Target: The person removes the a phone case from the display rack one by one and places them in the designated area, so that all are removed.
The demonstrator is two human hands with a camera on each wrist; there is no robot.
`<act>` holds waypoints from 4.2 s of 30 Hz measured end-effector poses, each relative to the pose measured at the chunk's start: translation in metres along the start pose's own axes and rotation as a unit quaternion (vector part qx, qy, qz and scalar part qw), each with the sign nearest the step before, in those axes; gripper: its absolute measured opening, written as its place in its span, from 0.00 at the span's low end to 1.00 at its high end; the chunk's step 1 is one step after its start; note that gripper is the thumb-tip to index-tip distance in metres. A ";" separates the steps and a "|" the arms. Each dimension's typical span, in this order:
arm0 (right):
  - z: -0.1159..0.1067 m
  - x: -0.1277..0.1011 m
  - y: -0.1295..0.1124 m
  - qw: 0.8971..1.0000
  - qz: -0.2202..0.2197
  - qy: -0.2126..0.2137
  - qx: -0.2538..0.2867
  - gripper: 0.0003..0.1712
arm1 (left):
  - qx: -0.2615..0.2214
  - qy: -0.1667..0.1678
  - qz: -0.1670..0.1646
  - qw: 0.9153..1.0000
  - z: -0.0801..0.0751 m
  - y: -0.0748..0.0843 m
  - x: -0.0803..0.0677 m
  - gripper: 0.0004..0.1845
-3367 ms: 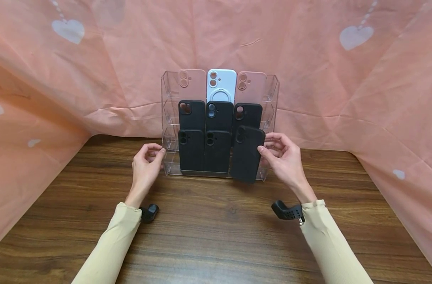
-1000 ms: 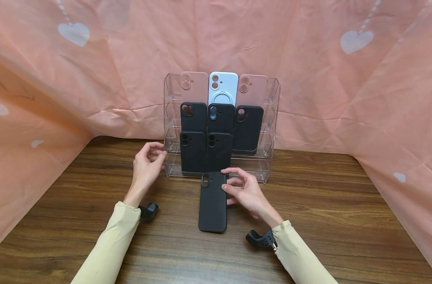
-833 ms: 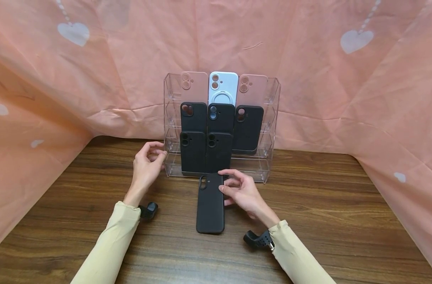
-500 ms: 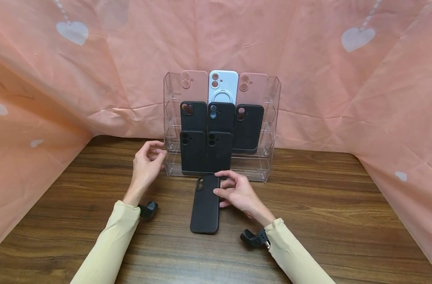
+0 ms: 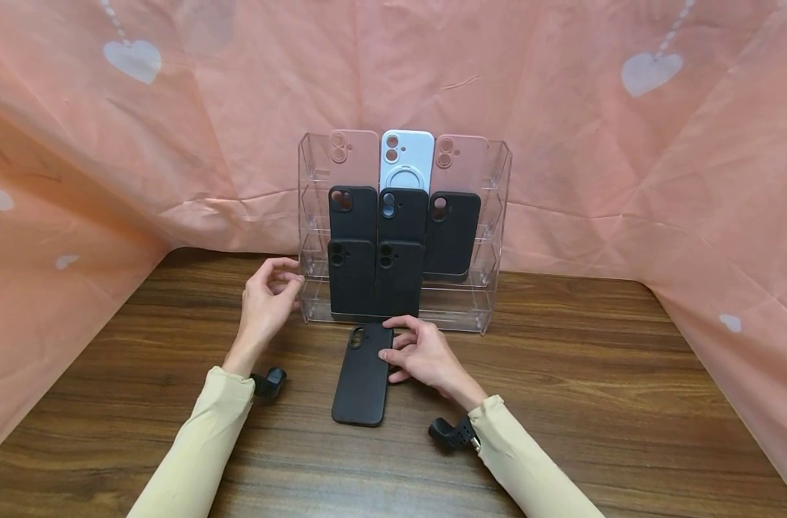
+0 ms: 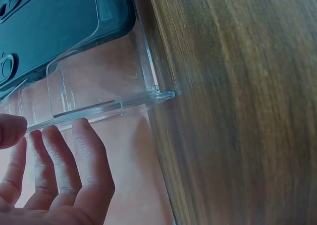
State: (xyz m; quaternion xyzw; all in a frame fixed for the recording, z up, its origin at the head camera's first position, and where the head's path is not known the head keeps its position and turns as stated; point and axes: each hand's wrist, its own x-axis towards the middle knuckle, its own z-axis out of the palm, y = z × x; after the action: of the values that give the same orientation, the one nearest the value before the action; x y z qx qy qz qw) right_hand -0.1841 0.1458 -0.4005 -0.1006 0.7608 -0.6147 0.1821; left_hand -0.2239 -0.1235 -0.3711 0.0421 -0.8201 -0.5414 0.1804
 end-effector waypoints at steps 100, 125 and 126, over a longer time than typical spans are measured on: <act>-0.052 0.020 -0.042 0.924 -0.240 0.256 -0.154 0.25 | 0.015 -0.031 -0.001 0.999 -0.003 0.002 0.002 0.15; -0.055 0.029 -0.053 0.914 -0.207 0.259 -0.236 0.23 | 0.014 -0.032 -0.006 0.999 -0.003 0.001 0.002 0.15; -0.054 0.029 -0.052 0.913 -0.213 0.258 -0.234 0.23 | 0.013 -0.032 -0.006 0.999 -0.003 0.001 0.002 0.15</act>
State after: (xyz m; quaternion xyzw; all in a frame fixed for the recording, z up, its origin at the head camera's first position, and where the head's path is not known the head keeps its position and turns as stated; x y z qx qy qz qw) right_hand -0.2361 0.1720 -0.3443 -0.1383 0.8640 -0.4477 -0.1843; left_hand -0.2248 -0.1265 -0.3687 0.0322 -0.8324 -0.5325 0.1502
